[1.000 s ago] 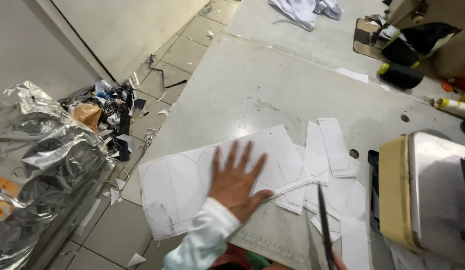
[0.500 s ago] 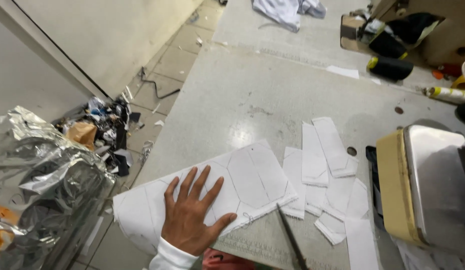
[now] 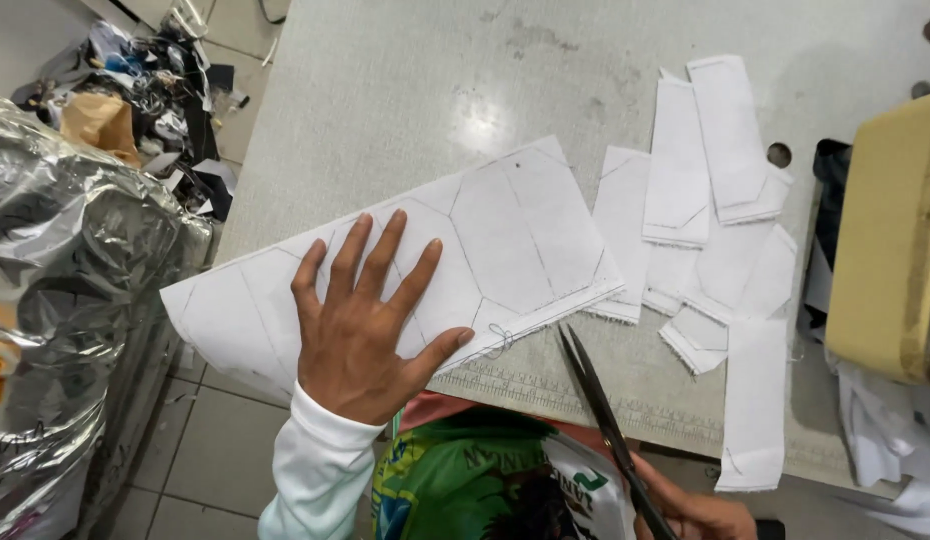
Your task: Cutting out paper patterns using scissors on a work table in a sewing factory.
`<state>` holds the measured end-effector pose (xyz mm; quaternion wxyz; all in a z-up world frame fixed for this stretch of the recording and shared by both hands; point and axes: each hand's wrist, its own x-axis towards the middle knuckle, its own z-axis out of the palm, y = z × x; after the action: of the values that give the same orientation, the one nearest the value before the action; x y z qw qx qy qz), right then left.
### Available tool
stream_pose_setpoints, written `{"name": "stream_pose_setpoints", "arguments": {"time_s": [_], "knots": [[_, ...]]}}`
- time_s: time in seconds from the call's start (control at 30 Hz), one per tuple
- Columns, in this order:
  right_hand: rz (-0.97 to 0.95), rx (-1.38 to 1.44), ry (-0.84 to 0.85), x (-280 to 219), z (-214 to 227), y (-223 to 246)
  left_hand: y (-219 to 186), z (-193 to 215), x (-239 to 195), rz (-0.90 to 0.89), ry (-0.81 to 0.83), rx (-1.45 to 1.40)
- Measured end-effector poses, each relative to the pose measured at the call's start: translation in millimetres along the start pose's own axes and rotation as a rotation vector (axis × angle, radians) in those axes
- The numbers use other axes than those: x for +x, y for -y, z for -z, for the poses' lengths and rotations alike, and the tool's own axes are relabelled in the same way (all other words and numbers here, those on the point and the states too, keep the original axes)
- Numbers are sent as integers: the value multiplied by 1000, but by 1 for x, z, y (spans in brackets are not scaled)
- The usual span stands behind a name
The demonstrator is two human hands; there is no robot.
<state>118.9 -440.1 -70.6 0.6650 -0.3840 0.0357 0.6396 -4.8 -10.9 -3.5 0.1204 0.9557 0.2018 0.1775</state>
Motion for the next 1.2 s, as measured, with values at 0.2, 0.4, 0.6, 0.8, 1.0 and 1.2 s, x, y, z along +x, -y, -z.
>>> {"name": "stream_pose_setpoints", "arguments": {"time_s": [0.2,0.4,0.6,0.8,1.0,1.2], "knots": [[227,-332,-640,21,-96,13,3,1,-2,2,16,-16],[280,-348,-479,24,-86,12,9,3,-1,-31,38,-29],[204,-435,-595,29,-101,20,10,4,0,-24,35,-39],[216,-424,-553,25,-95,19,11,4,1,-27,36,-35],[278,-403,-609,30,-101,15,11,5,2,-33,41,-35],[350,-455,-476,28,-101,15,11,4,2,-27,43,-38]]}}
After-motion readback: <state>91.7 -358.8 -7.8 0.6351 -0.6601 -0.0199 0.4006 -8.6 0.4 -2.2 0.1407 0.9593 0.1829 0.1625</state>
